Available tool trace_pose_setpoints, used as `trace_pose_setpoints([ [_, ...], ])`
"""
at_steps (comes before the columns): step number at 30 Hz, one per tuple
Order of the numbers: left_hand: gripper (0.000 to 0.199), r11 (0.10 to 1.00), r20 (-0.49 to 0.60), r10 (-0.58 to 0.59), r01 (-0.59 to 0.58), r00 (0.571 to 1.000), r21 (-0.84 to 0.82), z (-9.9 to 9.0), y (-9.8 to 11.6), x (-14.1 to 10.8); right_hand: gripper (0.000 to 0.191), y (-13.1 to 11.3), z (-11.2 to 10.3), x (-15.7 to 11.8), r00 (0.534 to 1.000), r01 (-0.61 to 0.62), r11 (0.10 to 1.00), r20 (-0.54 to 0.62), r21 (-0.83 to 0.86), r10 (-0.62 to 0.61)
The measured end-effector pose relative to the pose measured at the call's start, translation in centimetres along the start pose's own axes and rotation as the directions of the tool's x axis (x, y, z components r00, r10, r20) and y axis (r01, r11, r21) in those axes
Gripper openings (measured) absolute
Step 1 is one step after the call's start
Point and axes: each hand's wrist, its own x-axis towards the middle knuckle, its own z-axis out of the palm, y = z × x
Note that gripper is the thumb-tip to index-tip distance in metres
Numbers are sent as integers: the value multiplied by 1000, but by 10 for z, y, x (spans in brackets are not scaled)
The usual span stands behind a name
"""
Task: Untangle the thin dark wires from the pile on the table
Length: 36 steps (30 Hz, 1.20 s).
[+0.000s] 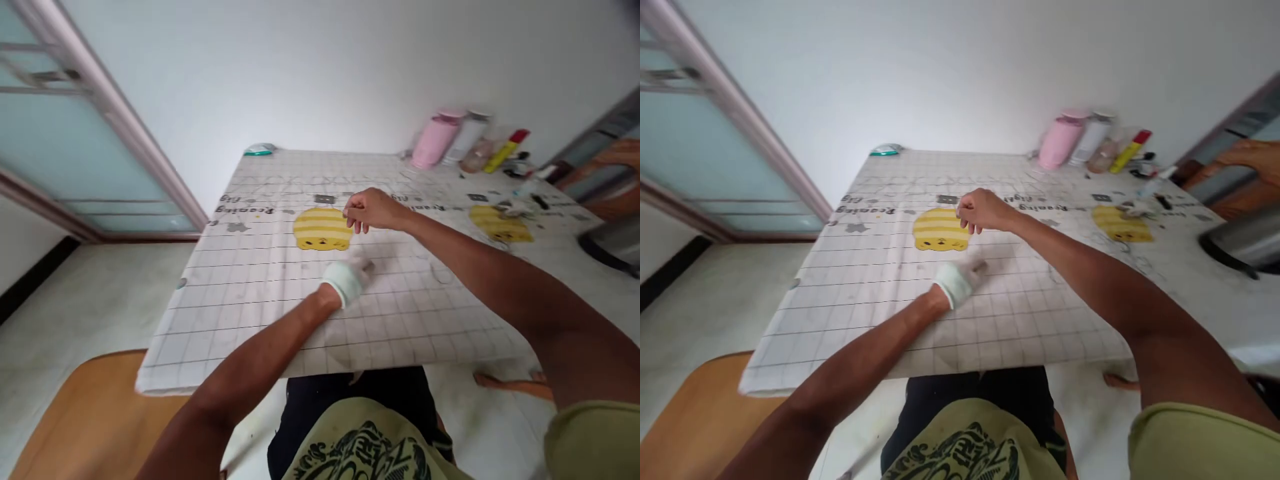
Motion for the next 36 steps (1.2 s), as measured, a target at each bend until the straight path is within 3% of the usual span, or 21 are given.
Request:
trace_pose_setpoints([
  [2, 28, 999, -38, -37, 38, 999, 6, -3, -10, 7, 32, 22, -42, -41, 994, -71, 997, -81, -22, 69],
  [5, 33, 964, -183, -266, 259, 947, -61, -7, -20, 12, 28, 61, -85, -98, 974, -183, 980, -151, -76, 170],
  [8, 36, 931, -184, -362, 345, 914, -120, -9, -19, 14, 18, 99, -101, -138, 952, -291, 901, -192, -320, 239],
  [11, 36, 912, -190, -406, 385, 894, -139, -10, -14, 13, 14, 126, -102, -157, 937, -347, 697, -260, -628, 233],
  [13, 35, 901, -187, -429, 404, 883, -159, -11, -10, 12, 13, 138, -101, -162, 926, -377, 622, -272, -686, 262],
  [18, 32, 883, -171, -463, 434, 870, -178, -13, -6, 10, 30, 160, -103, -165, 958, -271, 608, -149, -746, 244],
  [20, 32, 883, -170, -464, 438, 869, -169, -13, -6, 10, 32, 167, -104, -163, 975, -212, 628, -116, -748, 191],
  [23, 31, 884, -166, -463, 442, 870, -151, -12, -7, 10, 23, 174, -103, -156, 978, -206, 686, -160, -698, 131],
  [28, 32, 892, -167, -450, 436, 877, -115, -14, -3, 10, 5, 178, -94, -136, 979, -204, 737, -140, -644, 148],
  [32, 29, 898, -181, -440, 426, 879, -113, -15, -1, 7, 10, 178, -88, -129, 989, -143, 755, -128, -640, 79],
  [36, 27, 896, -198, -443, 427, 875, -118, -14, -1, 5, 13, 170, -90, -134, 966, -74, 824, -245, -561, -80],
])
